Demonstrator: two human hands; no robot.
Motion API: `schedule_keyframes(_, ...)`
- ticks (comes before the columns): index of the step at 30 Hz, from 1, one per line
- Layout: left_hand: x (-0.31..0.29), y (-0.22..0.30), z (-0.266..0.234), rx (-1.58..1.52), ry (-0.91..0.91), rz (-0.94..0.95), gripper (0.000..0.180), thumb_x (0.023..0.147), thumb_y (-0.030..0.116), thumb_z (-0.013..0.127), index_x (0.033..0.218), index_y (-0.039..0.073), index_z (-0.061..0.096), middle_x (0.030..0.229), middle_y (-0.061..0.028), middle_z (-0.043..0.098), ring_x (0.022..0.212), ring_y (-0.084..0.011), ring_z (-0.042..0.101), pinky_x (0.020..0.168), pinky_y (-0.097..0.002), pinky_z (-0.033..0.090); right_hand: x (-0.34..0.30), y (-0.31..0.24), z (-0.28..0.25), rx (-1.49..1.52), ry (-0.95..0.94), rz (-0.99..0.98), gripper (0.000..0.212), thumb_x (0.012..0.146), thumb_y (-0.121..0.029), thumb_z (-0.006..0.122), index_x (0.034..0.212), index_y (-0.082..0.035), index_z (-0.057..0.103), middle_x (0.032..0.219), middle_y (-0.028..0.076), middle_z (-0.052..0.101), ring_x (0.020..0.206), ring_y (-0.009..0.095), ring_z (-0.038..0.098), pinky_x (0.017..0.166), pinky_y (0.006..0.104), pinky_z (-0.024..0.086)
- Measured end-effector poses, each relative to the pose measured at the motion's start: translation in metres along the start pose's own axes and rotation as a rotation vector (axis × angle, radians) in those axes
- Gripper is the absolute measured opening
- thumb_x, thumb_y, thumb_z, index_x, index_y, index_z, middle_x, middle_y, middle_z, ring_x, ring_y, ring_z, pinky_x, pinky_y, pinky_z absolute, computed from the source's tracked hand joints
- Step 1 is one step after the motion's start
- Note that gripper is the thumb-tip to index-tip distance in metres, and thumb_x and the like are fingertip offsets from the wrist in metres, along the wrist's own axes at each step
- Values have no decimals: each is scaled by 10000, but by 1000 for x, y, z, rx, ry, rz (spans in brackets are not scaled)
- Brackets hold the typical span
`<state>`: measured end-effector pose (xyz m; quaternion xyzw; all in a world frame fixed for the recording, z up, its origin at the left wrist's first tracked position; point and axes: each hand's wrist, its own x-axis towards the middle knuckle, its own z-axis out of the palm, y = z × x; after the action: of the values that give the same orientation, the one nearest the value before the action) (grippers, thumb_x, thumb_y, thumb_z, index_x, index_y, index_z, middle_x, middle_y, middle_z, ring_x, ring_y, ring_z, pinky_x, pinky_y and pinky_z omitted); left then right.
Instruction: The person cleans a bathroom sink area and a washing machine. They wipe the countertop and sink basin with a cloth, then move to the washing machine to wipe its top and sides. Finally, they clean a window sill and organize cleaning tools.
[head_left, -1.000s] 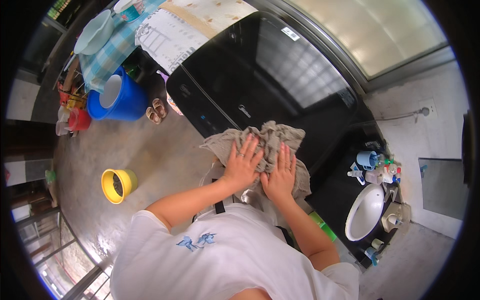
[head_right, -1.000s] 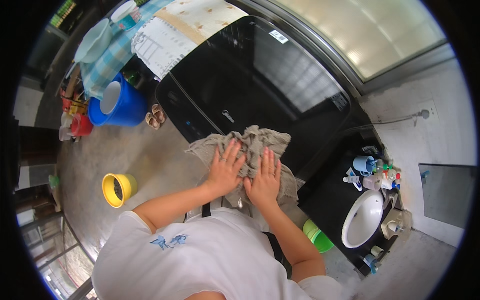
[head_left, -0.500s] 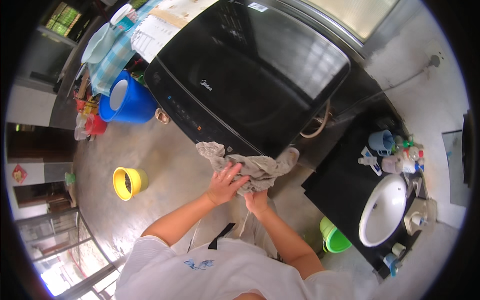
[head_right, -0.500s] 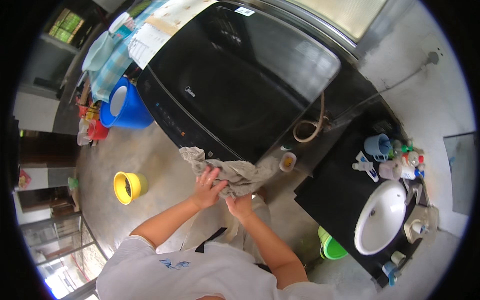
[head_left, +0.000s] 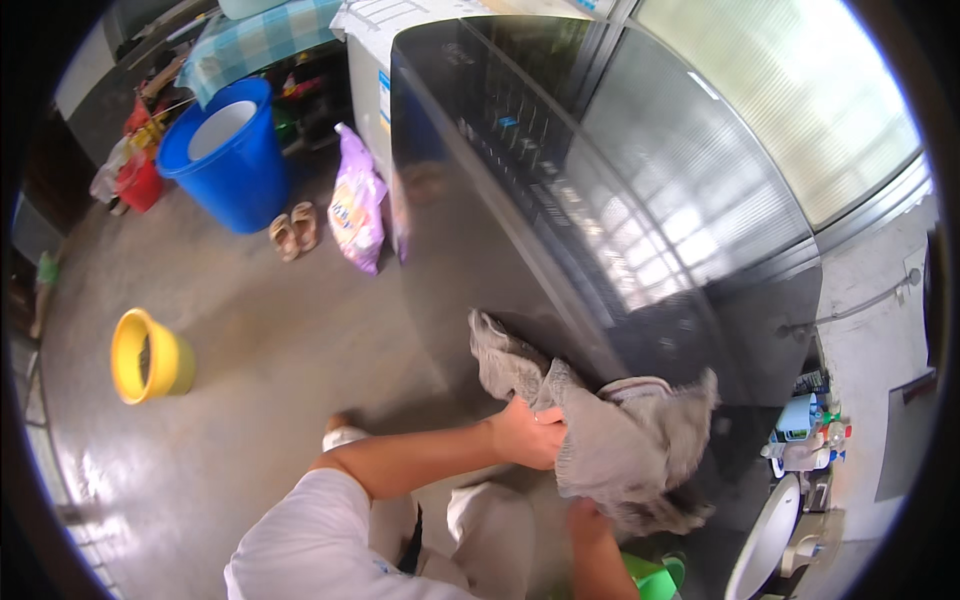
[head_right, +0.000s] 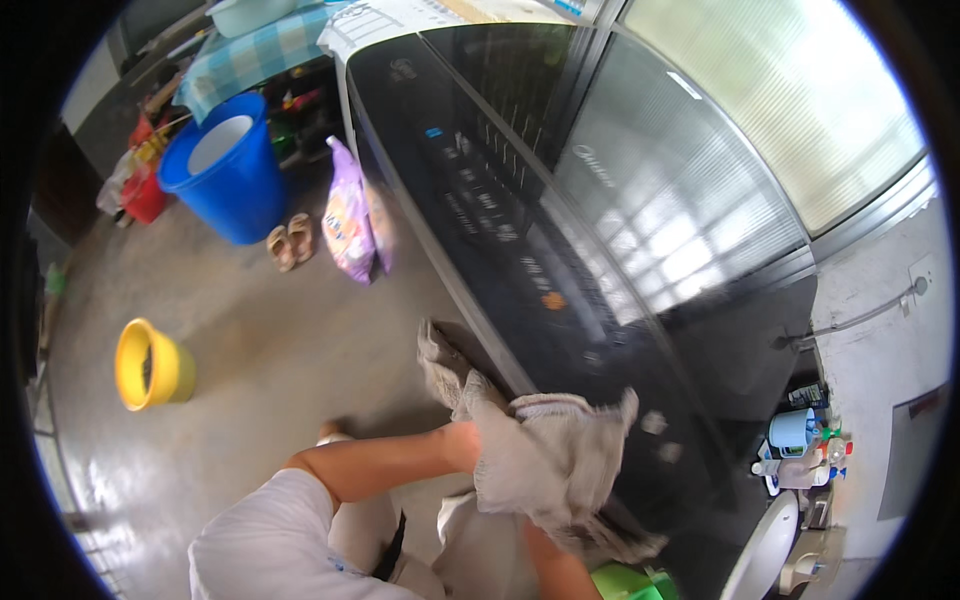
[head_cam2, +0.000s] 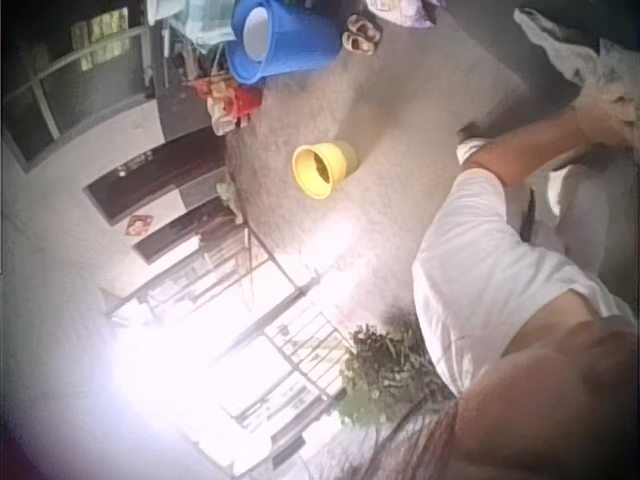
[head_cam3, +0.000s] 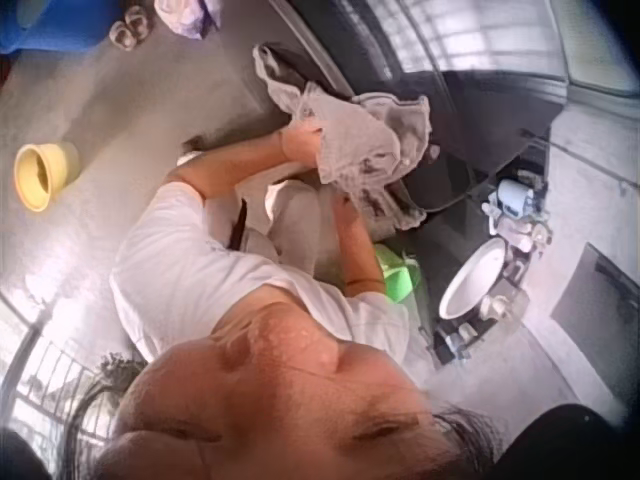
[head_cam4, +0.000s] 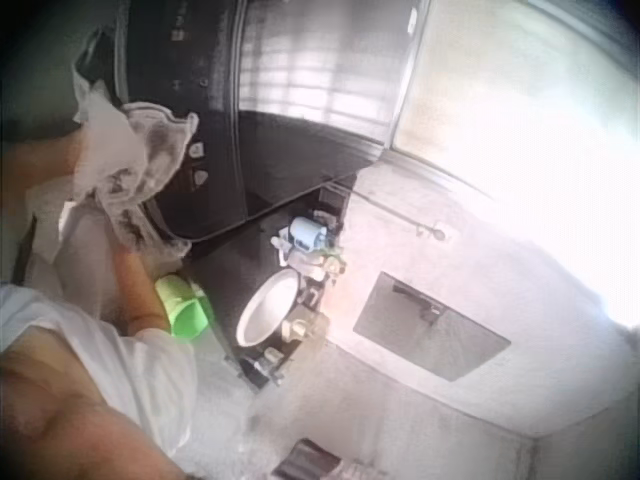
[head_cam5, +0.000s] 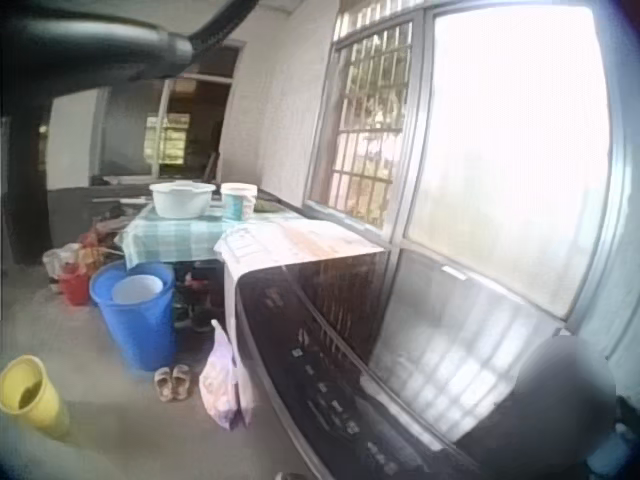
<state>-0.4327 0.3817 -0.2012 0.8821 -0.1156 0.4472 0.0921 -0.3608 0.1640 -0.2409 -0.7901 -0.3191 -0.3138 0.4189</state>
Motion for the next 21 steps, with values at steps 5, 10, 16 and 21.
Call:
schedule_keyframes(5,28,-88,-45,-92,-26,-83,491,704,480,704,1110,205,685,1226,-30,609,1191,-298,491,1003,-666,151,44,-59,20,-274,383,-220,1112,774,-339,817,1496,72,78,1527,253,203,1390,314,294,1129,425,245)
schedule_keyframes(10,10,-125,-43,-292,337,-75,564,686,482,709,1207,276,642,1334,-83,538,1349,-378,346,1069,-727,67,47,-114,77,-445,424,-206,888,797,-269,799,1428,96,291,1461,256,320,1340,365,347,1095,432,288)
schedule_keyframes(16,-120,-165,42,-442,-317,-613,486,757,509,655,1131,200,633,1106,-83,621,1067,-327,564,876,-558,425,-57,-74,155,-922,-287,-258,403,873,-330,639,1119,-14,590,1132,274,557,1188,450,437,1039,676,197)
schedule_keyframes(21,-221,-222,80,-173,-387,-547,375,769,442,642,831,77,700,731,-165,674,697,-324,683,606,-479,539,-56,-97,204,-795,-460,-662,222,790,-339,682,782,-117,678,810,208,619,1095,418,521,1011,684,266)
